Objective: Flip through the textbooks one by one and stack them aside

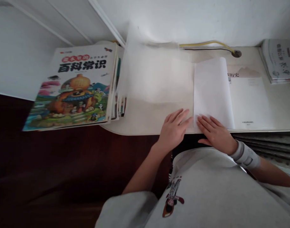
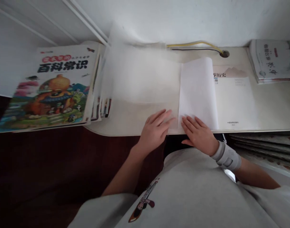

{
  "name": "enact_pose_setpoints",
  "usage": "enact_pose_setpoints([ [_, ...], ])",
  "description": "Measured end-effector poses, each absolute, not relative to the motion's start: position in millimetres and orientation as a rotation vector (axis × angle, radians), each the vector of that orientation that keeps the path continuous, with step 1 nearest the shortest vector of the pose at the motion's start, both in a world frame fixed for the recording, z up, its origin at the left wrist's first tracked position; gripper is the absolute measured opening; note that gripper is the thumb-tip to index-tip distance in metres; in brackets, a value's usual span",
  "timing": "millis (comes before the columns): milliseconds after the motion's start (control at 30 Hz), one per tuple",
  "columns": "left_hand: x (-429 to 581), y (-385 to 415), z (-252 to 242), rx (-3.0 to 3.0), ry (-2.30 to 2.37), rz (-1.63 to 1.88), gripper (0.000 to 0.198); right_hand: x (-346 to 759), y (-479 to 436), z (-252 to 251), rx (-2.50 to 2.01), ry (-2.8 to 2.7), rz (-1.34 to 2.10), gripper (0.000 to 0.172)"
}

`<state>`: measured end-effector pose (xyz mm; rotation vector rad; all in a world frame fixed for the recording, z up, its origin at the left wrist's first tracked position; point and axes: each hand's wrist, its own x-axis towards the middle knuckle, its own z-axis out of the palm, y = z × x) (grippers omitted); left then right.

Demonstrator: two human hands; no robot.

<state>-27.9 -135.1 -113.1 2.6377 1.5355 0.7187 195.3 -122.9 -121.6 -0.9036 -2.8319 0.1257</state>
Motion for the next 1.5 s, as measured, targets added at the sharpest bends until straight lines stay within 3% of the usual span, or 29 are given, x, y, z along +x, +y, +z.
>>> enact_pose_setpoints([
  [167, -33.4, -76.1, -102.0, 2.794, 1.073, 0.339, 0.028, 194.0, -123.8, -122.7, -0.91, -2.796, 0.123, 0.063],
  [400, -36.6, -51.7, -100.5, 2.796, 0.819, 0.238, 0.025, 193.2, -124.3, -125.6, -0.908, -2.765, 0.126, 0.059],
  [467, -37.2, -53.2, -103.9, 2.798, 0.796, 0.253, 0.022, 193.2, -124.5, -125.3, -0.905, -2.767, 0.134, 0.06],
  [667, -35.3, -61.0, -121.5, 2.784, 0.873, 0.318, 0.044, 189.4, -128.1, -125.4, -0.91, -2.791, 0.084, 0.066],
  [1100, -38.8, -59.8, -126.8, 2.69, 0.872, 0.619, 0.029, 180.2, -132.6, -130.2, -0.981, -2.766, 0.081, 0.073],
  [1500, -36.5, -61.2, -117.5, 2.733, 0.877, 0.413, 0.028, 183.0, -125.7, -124.7, -0.932, -2.797, 0.118, 0.065],
])
